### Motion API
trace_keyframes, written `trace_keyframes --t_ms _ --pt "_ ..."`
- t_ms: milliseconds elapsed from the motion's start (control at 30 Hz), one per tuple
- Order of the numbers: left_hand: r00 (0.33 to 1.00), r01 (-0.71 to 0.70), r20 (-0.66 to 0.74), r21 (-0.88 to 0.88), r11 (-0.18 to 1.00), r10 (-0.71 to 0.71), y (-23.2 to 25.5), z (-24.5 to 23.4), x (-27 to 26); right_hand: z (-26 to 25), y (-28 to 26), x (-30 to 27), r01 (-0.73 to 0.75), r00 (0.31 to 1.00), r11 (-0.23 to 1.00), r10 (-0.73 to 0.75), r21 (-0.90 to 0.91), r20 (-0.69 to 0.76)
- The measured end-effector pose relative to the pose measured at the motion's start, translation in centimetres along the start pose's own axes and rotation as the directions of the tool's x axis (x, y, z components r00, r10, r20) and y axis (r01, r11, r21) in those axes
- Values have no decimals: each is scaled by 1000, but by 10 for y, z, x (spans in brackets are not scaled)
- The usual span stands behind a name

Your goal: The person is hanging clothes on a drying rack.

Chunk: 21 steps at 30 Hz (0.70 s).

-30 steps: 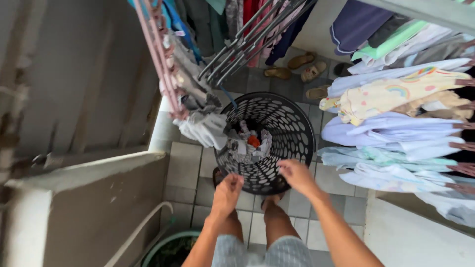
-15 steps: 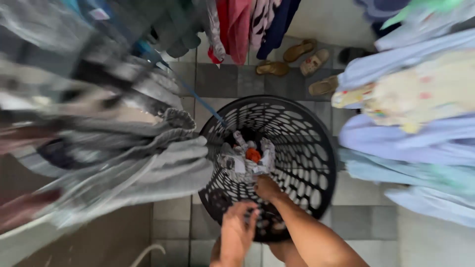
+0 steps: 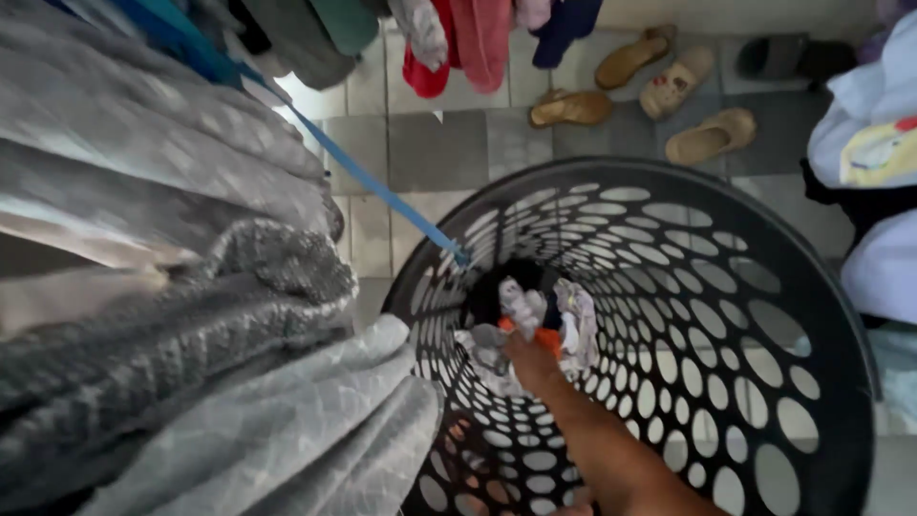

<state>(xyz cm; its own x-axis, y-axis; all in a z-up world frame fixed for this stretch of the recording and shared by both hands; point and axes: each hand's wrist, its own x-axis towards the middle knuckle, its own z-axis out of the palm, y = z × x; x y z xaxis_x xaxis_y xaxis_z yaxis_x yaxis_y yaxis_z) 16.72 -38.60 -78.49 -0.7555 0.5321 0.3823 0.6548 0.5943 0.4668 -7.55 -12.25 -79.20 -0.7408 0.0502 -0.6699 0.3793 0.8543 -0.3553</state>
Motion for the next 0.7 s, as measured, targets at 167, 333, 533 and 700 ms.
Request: trace_keyframes --t_ms 167,333,533,700 --pt "951 -66 -299 49 997 77 50 -91 204 -27 62 -45 -95 995 988 95 122 8" --pt "879 324 359 32 946 -313 118 -290 383 -120 92 -86 -93 996 996 93 6 7" --pt "854 387 393 -42 921 -341 129 -312 409 -215 7 -146 -310 948 856 311 -415 -66" --pt "906 336 283 -24 942 -316 117 -273 376 -75 14 -24 -165 984 606 49 -778 -171"
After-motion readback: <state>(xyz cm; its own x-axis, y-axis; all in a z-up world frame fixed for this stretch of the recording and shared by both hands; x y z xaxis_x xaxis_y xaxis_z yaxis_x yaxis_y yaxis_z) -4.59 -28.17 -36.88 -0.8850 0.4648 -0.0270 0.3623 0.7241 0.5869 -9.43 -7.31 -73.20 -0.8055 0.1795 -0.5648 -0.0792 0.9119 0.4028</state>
